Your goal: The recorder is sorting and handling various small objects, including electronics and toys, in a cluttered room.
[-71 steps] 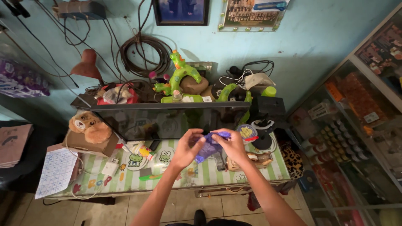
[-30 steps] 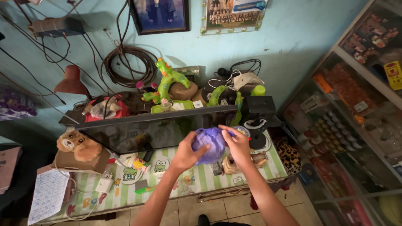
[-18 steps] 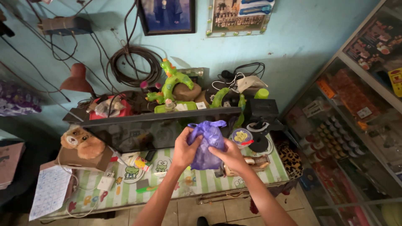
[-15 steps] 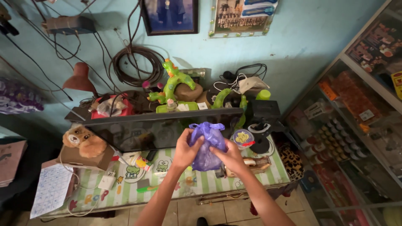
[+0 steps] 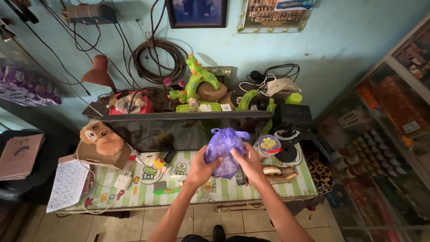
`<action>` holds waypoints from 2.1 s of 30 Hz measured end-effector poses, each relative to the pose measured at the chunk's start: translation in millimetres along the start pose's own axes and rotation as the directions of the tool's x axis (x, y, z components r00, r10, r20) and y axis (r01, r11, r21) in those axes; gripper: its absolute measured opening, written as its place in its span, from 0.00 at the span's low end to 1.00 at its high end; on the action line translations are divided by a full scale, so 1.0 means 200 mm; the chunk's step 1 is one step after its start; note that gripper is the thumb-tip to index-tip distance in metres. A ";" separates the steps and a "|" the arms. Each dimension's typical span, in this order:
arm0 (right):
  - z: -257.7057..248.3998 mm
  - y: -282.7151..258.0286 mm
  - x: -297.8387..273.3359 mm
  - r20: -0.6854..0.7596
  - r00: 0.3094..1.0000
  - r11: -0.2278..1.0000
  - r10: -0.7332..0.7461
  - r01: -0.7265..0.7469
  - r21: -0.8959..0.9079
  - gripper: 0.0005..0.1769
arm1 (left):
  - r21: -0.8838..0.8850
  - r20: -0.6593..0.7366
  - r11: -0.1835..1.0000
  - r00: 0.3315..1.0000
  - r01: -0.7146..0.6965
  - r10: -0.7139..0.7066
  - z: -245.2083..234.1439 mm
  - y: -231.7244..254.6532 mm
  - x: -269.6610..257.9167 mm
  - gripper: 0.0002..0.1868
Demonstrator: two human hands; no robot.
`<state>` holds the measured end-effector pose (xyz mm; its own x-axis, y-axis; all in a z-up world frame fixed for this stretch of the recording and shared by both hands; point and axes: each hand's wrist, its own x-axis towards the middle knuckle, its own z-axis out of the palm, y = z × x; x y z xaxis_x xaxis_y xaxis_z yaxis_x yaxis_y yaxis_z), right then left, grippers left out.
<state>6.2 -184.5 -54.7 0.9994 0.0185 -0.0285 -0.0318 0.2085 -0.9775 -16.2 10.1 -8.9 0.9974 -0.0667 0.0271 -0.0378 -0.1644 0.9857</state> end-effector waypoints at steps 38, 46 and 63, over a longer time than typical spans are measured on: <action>0.02 -0.19 0.00 0.200 0.969 0.938 -0.145 0.199 -0.285 0.12 | -0.121 0.042 0.968 0.974 -0.218 0.225 -0.08 0.10 -0.01 0.25; 0.02 -0.26 -0.03 0.191 0.969 0.908 -0.157 0.218 -0.358 0.08 | -0.032 0.126 0.997 0.989 -0.071 0.075 -0.04 0.19 0.01 0.28; 0.13 -0.18 -0.22 0.018 0.979 0.846 -0.201 0.183 -0.501 0.10 | -0.127 0.210 0.986 0.969 -0.106 0.131 -0.15 0.18 -0.08 0.15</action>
<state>-36.1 -166.6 -13.0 0.9850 -0.0061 0.1722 0.1618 -0.3105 -0.9367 -31.0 35.4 31.2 0.9486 -0.2928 0.1203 -0.1347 -0.0296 0.9904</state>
